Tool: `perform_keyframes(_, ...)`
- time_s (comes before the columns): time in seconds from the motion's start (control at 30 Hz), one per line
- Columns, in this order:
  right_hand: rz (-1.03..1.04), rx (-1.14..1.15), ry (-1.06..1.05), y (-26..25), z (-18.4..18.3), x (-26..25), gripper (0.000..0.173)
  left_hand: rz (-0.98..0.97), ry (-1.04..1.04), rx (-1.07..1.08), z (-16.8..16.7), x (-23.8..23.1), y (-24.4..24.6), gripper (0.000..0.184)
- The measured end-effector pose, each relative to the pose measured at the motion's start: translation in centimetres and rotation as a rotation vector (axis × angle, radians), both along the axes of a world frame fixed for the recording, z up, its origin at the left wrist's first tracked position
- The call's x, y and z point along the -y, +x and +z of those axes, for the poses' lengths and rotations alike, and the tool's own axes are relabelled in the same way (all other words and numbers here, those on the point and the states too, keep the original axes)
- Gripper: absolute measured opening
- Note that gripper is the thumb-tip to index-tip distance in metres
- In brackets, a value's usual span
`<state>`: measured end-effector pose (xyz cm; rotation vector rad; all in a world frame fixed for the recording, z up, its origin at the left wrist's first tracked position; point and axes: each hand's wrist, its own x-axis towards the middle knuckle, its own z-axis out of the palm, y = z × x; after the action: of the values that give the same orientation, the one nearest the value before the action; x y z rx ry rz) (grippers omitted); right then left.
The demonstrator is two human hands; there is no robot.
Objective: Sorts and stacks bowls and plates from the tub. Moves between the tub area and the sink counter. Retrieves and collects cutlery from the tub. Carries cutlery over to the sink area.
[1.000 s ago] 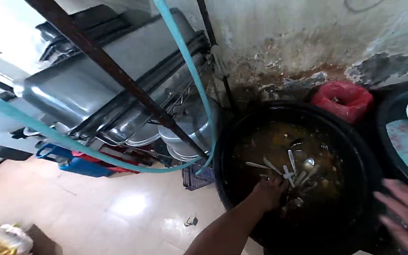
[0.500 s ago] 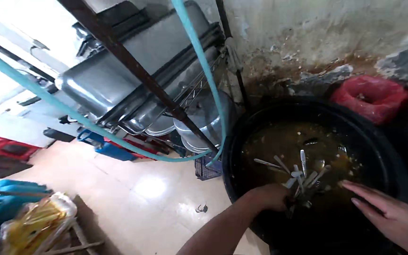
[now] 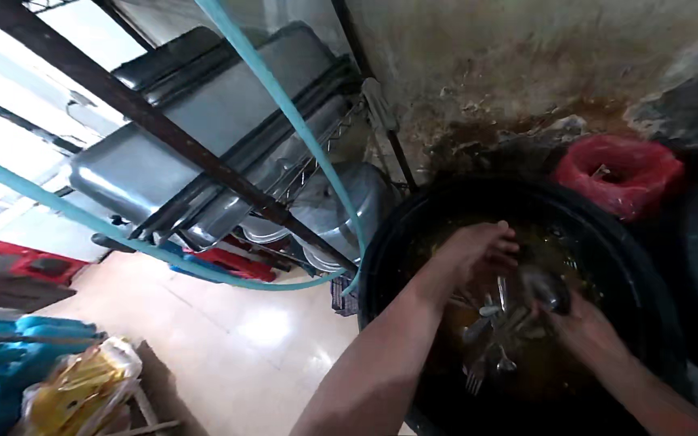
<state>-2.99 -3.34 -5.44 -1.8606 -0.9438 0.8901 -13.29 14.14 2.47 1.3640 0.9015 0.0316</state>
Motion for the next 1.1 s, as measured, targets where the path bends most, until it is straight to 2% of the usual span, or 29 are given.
perform_keyframes(0.07, -0.073, -0.166, 0.125, 2.1, -0.4, -0.2, 0.03, -0.069, 0.174, -0.037, -4.2, -0.4, 2.8, 0.038)
perform_keyframes(0.17, -0.029, -0.315, 0.299, 3.9, -0.7, -0.1, 0.035, -0.47, 0.644, -0.226, -10.1, 1.5, 6.2, 0.029)
perform_keyframes(0.2, -0.001, -0.3, 0.31, 4.3, -0.3, -0.1, 0.038, -0.575, 0.76, -0.284, -11.7, 2.0, 6.6, 0.028)
perform_keyframes(0.27, 0.073, -0.161, 0.237, 5.1, 1.1, -0.2, 0.044, -0.652, 0.803, -0.421, -12.7, 2.8, 7.0, 0.035)
perform_keyframes(0.37, 0.199, 0.169, 0.079, 6.6, 2.3, -0.5, 0.043, -0.695, 0.718, -0.546, -11.1, 2.5, 6.7, 0.043)
perform_keyframes(0.43, 0.264, 0.242, 0.056, 7.3, 3.1, -1.1, 0.038, -0.76, 0.713, -0.537, -10.3, 1.6, 6.0, 0.033)
perform_keyframes(0.53, 0.313, 0.087, 0.067, 8.0, 4.7, -1.8, 0.04, -0.882, 0.725, -0.525, -11.6, -0.5, 5.3, 0.025)
perform_keyframes(0.6, 0.261, -0.069, 0.157, 8.2, 5.1, -2.1, 0.039, -0.914, 0.684, -0.574, -9.9, -0.5, 4.6, 0.027)
perform_keyframes(0.67, 0.183, -0.231, 0.212, 8.3, 5.1, -2.3, 0.042, -0.884, 0.688, -0.552, -9.0, -0.3, 2.9, 0.025)
perform_keyframes(0.73, 0.158, -0.383, 0.174, 8.6, 5.2, -2.4, 0.046, -0.842, 0.701, -0.469, -9.3, -0.4, 0.7, 0.023)
perform_keyframes(0.83, 0.197, -0.386, 0.077, 8.2, 5.7, -2.5, 0.037, -0.785, 0.676, -0.528, -8.7, -0.1, -1.1, 0.03)
perform_keyframes(0.93, 0.162, -0.436, 0.232, 7.5, 6.0, -2.5, 0.037, -0.641, 0.675, -0.631, -6.5, -0.3, -1.3, 0.027)
perform_keyframes(1.03, 0.056, -0.346, 0.284, 7.4, 6.5, -3.0, 0.04, -0.477, 0.847, -0.419, -3.5, -1.0, -2.3, 0.027)
perform_keyframes(1.1, -0.012, -0.401, 0.246, 6.9, 6.6, -3.4, 0.039, -0.41, 0.973, -0.251, -0.7, -1.1, -2.6, 0.031)
